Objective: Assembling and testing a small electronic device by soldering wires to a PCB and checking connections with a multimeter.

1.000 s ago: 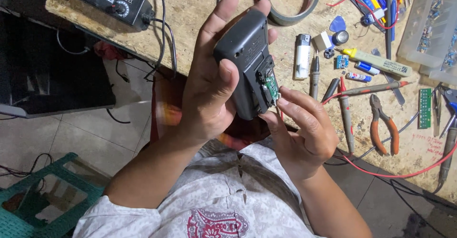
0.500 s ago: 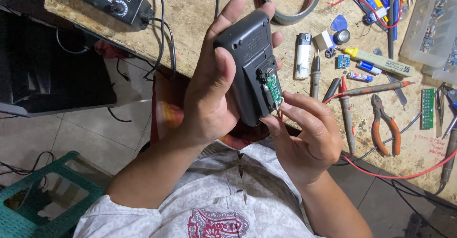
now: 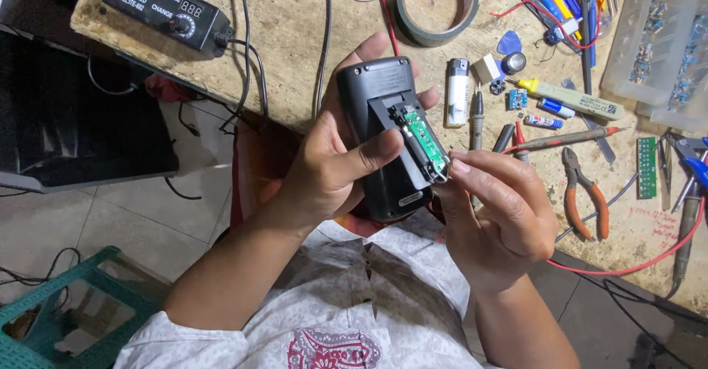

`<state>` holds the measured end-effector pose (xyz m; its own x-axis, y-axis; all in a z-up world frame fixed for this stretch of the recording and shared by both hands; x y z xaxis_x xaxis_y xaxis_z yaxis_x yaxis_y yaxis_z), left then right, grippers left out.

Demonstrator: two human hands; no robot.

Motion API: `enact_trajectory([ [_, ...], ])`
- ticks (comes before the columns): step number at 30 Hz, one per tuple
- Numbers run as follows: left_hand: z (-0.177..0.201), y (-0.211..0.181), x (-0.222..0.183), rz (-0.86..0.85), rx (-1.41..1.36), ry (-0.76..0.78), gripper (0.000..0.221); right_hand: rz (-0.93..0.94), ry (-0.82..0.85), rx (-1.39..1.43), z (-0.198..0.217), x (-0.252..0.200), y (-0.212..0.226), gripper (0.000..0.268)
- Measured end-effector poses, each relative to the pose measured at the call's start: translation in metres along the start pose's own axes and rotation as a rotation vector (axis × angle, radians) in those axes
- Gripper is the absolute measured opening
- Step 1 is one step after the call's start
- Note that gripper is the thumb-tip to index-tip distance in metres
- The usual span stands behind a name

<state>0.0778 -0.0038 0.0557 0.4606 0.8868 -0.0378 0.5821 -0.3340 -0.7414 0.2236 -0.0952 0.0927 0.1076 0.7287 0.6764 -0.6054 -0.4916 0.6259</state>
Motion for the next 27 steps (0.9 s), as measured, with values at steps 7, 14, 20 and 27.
enact_trajectory([
  [7,-0.004,0.009,-0.003,0.038,-0.096,0.019,0.095,0.006,-0.032,0.023,0.005,0.004,0.005,0.022],
  [14,-0.003,0.009,-0.004,0.014,-0.121,0.081,0.093,-0.07,-0.078,0.146,0.008,0.009,0.008,0.026],
  [20,0.004,-0.008,0.0,-0.121,-0.008,0.107,0.115,-0.141,-0.018,0.17,0.008,0.011,0.01,0.019],
  [27,0.005,-0.02,-0.005,-0.282,0.083,0.256,0.104,-0.425,0.049,0.336,0.009,0.007,-0.003,0.012],
])
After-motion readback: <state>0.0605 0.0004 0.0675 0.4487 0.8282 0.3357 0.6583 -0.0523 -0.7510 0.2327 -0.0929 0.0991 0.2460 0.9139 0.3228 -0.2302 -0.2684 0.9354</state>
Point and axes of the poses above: each hand's wrist, its own x-axis towards the middle knuckle, its own z-axis out of the back of the hand, y = z × x, the point moved 6 cm from there along x, towards the middle knuckle, and after that the axes turned 2 degrees about x, right-handed, at the moved point
